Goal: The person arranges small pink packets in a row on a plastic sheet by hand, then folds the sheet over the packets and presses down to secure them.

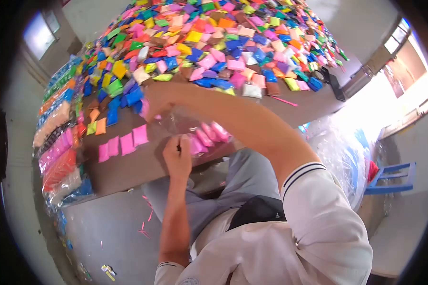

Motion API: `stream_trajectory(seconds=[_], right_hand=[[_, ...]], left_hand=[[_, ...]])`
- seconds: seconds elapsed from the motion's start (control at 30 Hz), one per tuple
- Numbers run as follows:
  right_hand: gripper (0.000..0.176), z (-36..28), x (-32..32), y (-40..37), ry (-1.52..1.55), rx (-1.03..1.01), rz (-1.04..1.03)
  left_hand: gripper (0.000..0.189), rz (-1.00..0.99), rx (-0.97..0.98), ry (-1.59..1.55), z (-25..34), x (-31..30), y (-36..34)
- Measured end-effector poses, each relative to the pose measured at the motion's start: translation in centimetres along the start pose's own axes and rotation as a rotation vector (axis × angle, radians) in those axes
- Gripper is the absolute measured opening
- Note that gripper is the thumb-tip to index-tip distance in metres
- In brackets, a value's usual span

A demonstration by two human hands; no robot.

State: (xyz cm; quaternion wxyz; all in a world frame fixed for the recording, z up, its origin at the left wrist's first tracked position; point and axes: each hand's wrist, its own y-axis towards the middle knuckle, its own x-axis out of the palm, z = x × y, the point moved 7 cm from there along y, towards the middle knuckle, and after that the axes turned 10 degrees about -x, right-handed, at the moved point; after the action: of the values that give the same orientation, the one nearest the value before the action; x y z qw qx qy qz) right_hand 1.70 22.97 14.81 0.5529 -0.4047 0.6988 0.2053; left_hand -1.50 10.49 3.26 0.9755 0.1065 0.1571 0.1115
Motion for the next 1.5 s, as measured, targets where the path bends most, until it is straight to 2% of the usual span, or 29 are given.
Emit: stream_trajectory(seconds=[0.1, 0.2, 0.27, 0.33, 0.5, 0.53, 0.73, 0.93, 1.03, 1.13, 1.23, 1.33, 1.43, 1.5], right_hand=[[0.052, 2.5, -4.8, -5.3, 0.393, 0.057, 0.235], [0.064, 4.3, -5.9, -12.3, 0.573, 0.089, 0.346], [0.070, 5.6, -3.9, -15.8, 0.607, 0.168, 0.213], [0.067, 7.1, -1.4, -18.1, 0.626, 0.252, 0.136], [0.042, 9.2, 3.9, -19.9, 0.658, 0.406, -0.066], [0.039, 9.6, 5.1, -19.8, 0.705, 0.420, -0.029], [0.050, 10.9, 7.4, -20.6, 0.669, 0.551, -0.104], [0.054, 10.0, 5.2, -20.5, 0.472, 0.469, -0.074], [0.055, 10.4, 5.7, -19.8, 0.415, 0.400, -0.097], [0.053, 10.4, 7.5, -19.2, 0.314, 0.442, -0.104], [0.050, 9.6, 5.3, -20.3, 0.462, 0.495, -0.001], [0.049, 9.1, 1.7, -20.8, 0.293, 0.455, 0.098], [0.040, 6.7, -1.5, -20.8, 0.454, 0.328, 0.405], [0.027, 4.1, -2.9, -19.0, 0.385, 0.163, 0.448]], left_hand=[[0.019, 0.000, 0.005, -0.007, 0.2, 0.0, -0.1], [0.019, 0.007, -0.002, -0.022, 0.2, 0.0, -0.1], [0.021, 0.007, -0.006, -0.018, 0.4, -0.1, -0.2], [0.022, 0.000, -0.006, -0.017, -0.2, 0.1, -0.1], [0.024, -0.005, 0.023, -0.026, -0.2, 0.1, 0.1], [0.024, -0.007, 0.021, -0.022, -0.1, 0.1, 0.1], [0.024, -0.006, -0.018, -0.048, -0.4, 0.3, 0.0], [0.024, -0.013, -0.029, -0.037, -0.4, 0.2, -0.1], [0.024, -0.001, -0.025, -0.049, -0.5, 0.3, -0.1], [0.024, -0.007, -0.027, -0.047, -0.5, 0.3, 0.0], [0.024, -0.001, -0.023, -0.056, 0.0, 0.1, -0.1], [0.025, -0.008, -0.014, -0.027, -0.3, 0.4, -0.1], [0.025, 0.001, -0.038, 0.068, -0.8, 0.2, 0.0], [0.026, 0.014, -0.045, 0.095, -0.4, -0.1, 0.1]])
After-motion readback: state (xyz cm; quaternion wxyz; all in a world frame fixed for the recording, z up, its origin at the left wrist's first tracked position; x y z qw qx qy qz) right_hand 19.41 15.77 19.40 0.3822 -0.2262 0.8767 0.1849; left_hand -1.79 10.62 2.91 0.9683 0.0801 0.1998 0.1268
